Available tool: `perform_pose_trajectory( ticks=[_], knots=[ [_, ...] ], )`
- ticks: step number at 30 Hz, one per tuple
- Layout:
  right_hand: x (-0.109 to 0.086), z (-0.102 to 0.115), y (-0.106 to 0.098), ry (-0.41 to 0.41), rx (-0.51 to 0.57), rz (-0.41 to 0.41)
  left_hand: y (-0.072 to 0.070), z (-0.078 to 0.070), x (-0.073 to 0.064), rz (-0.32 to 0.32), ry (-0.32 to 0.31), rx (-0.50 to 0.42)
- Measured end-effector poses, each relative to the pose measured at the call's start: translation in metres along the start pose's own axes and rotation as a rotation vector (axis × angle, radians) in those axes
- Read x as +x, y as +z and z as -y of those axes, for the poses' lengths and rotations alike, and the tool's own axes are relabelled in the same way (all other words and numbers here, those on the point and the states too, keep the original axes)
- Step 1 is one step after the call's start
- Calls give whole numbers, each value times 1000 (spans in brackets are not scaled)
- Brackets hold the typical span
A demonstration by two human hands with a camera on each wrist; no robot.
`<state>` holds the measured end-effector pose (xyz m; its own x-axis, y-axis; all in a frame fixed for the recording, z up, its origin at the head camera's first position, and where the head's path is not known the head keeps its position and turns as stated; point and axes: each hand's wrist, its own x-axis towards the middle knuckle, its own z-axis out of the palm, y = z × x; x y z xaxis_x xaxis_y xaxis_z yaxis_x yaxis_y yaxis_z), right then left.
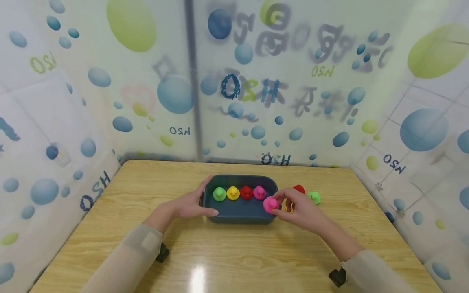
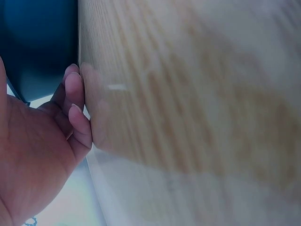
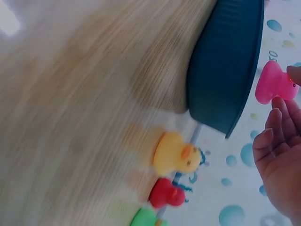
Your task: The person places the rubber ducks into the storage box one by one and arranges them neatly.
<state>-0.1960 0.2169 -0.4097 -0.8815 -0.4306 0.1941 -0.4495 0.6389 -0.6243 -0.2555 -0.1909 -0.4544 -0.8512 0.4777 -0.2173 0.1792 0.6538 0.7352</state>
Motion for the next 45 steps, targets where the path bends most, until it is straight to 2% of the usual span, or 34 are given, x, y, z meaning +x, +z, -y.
perform_pose_trajectory(
  ticks=[6,11,24,35,41,45],
  knots=[
    [23,15,19,-19,28,58,1,0,0,0,1,-12],
    [41,27,37,-51,13,65,1,1,1,-1,0,-6],
    [79,43,81,0,89,112,1,2,3,-5,3,25],
    [93,52,100,14,54,121,1,2,2,-6,23,14],
    [95,53,106,58,24,158,1,1,1,5,31,-7],
    [96,50,107,56,16,179,2,2,2,9,36,-25]
  ],
)
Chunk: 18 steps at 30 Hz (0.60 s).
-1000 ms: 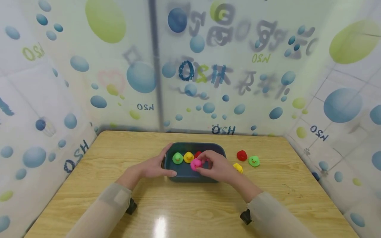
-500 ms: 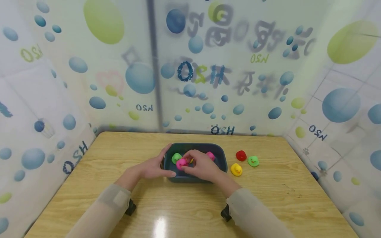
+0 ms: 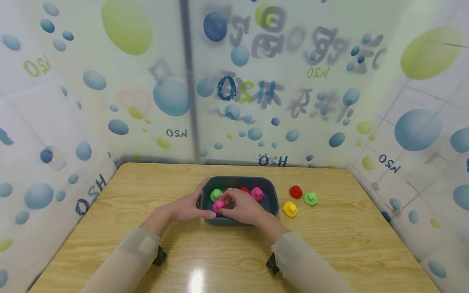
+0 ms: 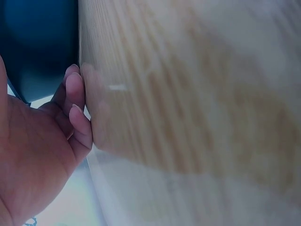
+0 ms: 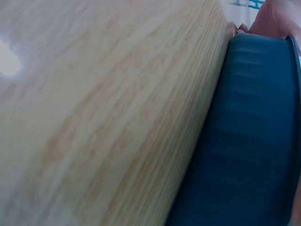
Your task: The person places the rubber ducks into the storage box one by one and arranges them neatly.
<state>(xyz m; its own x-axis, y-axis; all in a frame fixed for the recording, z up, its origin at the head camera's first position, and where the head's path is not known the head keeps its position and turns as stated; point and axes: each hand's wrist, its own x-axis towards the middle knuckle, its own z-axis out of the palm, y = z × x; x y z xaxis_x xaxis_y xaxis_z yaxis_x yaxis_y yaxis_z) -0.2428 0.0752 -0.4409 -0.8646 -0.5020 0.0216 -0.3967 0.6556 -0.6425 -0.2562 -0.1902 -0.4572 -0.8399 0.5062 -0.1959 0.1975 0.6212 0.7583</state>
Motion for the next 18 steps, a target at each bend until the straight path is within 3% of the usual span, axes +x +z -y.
perform_pose_trajectory(
  ticks=[10,18],
  knots=[
    [5,0,-1,136,34,94,0,-1,0,-6,0,7],
    [7,-2,-1,140,56,147,-1,-2,-1,-6,-6,8]
  ],
)
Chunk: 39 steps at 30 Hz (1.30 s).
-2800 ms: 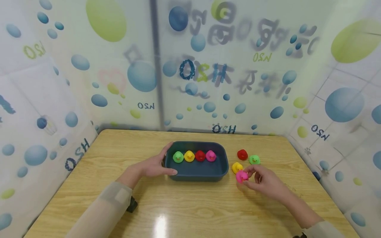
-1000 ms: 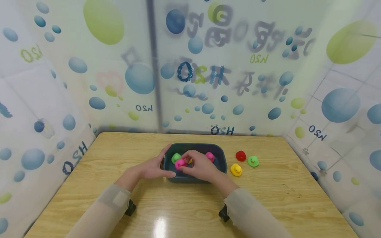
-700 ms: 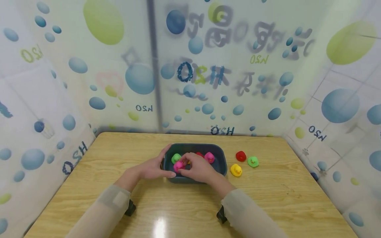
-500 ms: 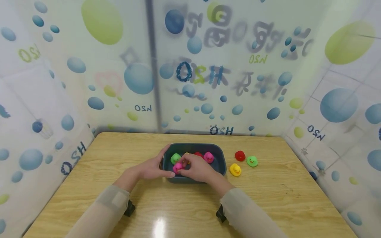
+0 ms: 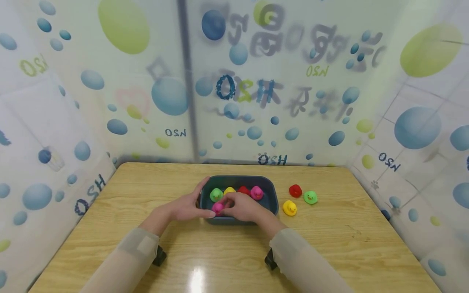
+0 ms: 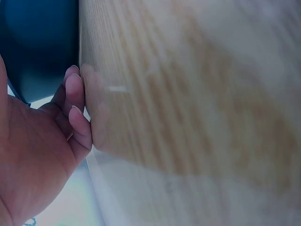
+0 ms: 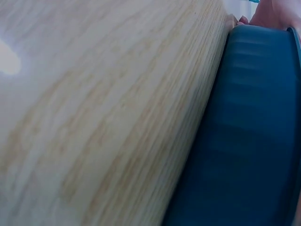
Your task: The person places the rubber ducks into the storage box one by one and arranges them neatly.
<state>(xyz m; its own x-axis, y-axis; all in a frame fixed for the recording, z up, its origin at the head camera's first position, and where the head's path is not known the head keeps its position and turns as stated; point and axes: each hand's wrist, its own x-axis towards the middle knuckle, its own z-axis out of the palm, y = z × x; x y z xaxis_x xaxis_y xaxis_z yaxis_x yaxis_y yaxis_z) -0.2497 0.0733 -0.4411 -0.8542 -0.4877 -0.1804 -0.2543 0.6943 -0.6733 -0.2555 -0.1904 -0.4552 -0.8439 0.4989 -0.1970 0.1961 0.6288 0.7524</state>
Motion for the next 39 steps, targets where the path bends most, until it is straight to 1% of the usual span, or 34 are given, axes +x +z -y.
perform_pose_trajectory(
  ticks=[8,21,26,33,39],
  knots=[
    [1,1,0,-40,-18,17,-1,1,0,-1,-6,9],
    [1,3,1,-32,-16,34,-1,3,0,-2,-12,11],
    [1,3,1,-26,-17,35,-1,4,0,3,-4,-3],
    [0,2,1,-26,-17,38,0,4,0,6,3,1],
    [-1,2,0,-25,-13,23,0,4,1,8,9,4]
  ],
)
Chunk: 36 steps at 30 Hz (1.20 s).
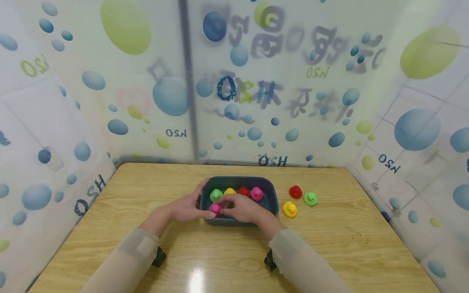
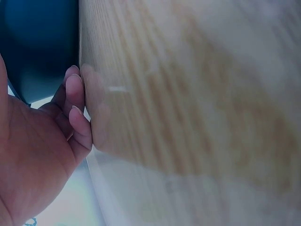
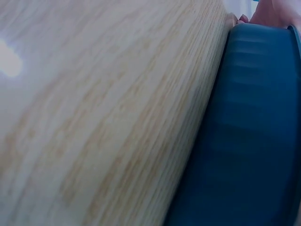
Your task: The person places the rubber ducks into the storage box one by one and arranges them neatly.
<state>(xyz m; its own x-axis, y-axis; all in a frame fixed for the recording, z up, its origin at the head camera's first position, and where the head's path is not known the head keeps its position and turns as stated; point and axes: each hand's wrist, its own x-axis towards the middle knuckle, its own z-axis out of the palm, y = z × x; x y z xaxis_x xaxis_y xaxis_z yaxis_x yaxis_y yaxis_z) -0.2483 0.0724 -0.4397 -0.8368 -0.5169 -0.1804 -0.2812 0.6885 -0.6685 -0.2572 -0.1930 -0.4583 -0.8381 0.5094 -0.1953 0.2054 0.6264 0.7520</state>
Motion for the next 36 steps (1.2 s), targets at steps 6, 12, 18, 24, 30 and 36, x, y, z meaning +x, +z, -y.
perform_pose_trajectory(
  ticks=[6,12,18,24,30,36],
  knots=[
    [-2,-3,-2,-38,-4,-41,0,0,0,-2,0,11],
    [-14,-14,-11,-79,-5,-78,2,-3,1,-9,-14,25],
    [-44,-28,-35,-92,13,-133,2,-3,2,-15,-36,37],
    [-78,-46,-59,-82,68,-166,0,-2,2,-19,-40,51],
    [-109,-69,-75,-91,65,-210,0,-5,0,-16,-41,36],
    [-133,-94,-85,-19,57,-233,1,-5,0,-14,-46,17]
  ],
)
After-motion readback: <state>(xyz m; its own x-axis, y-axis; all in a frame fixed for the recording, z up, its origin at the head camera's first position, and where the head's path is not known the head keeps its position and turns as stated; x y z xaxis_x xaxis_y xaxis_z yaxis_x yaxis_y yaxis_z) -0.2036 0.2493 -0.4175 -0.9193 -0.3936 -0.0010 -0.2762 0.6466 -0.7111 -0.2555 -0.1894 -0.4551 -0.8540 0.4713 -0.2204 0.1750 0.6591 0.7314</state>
